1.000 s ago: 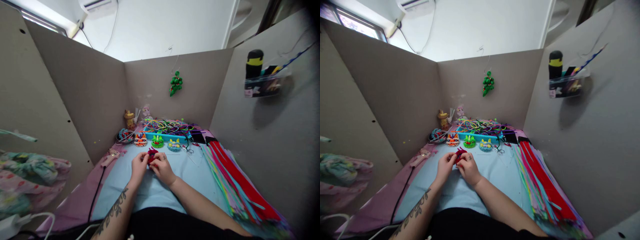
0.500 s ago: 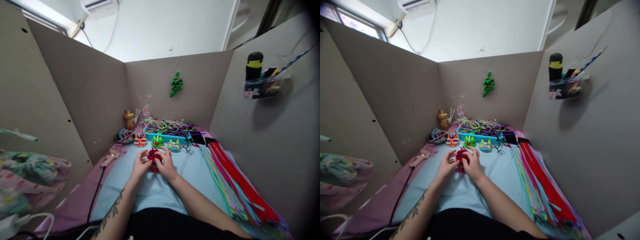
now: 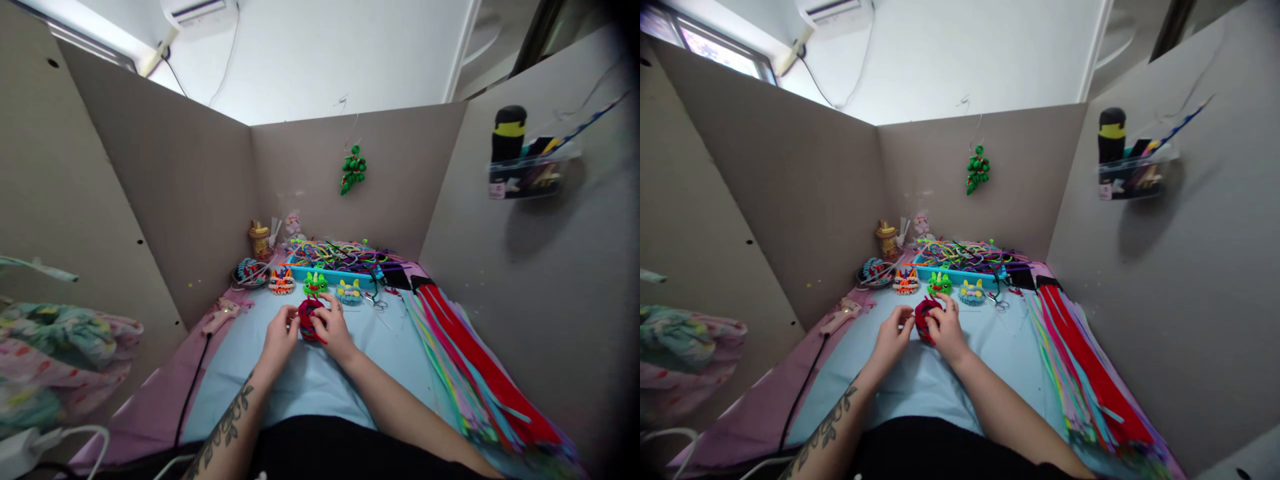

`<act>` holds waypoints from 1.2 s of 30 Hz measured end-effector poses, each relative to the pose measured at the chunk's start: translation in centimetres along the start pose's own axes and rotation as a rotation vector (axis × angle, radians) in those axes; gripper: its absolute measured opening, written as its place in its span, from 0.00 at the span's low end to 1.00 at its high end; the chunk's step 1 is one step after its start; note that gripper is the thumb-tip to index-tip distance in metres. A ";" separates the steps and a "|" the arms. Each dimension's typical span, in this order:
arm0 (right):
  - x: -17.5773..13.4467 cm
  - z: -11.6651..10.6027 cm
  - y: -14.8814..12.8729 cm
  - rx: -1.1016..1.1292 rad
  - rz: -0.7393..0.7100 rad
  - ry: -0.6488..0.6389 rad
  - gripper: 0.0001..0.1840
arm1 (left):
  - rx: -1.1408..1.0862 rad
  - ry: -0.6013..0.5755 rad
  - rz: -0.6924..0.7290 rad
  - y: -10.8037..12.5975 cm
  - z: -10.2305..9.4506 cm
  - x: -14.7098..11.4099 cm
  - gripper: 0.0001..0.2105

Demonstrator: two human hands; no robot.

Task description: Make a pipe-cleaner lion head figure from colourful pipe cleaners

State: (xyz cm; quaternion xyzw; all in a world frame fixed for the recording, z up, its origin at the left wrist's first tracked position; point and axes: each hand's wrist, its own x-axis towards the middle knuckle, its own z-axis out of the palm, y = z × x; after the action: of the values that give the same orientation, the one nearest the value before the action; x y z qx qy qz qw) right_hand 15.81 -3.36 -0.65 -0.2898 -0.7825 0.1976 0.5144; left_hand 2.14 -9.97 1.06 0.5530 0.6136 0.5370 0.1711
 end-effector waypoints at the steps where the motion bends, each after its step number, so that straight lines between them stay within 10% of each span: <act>1: 0.0 -0.1 -0.2 -0.016 -0.028 0.002 0.07 | -0.023 -0.002 -0.037 0.0 0.3 -0.1 0.07; 6: -0.2 -0.3 -1.0 -0.072 -0.104 -0.014 0.08 | -0.210 -0.081 -0.217 -0.7 1.4 -0.2 0.15; 15: 0.0 -0.3 -0.3 -0.027 -0.072 -0.049 0.10 | 0.338 -0.053 0.155 0.1 -0.9 -0.3 0.09; 29: 0.8 -0.8 0.4 0.151 0.027 -0.140 0.08 | 0.358 -0.123 0.123 -0.2 -1.0 0.4 0.07; 36: 1.5 -1.8 1.1 0.186 0.070 0.037 0.14 | 0.279 -0.033 0.062 -2.3 -1.5 1.2 0.07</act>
State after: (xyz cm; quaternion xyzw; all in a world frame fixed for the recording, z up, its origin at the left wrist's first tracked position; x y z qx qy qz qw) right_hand 17.27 -1.49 0.44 -0.2715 -0.7408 0.2818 0.5460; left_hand -0.65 -9.18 0.13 0.5991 0.6620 0.4421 0.0859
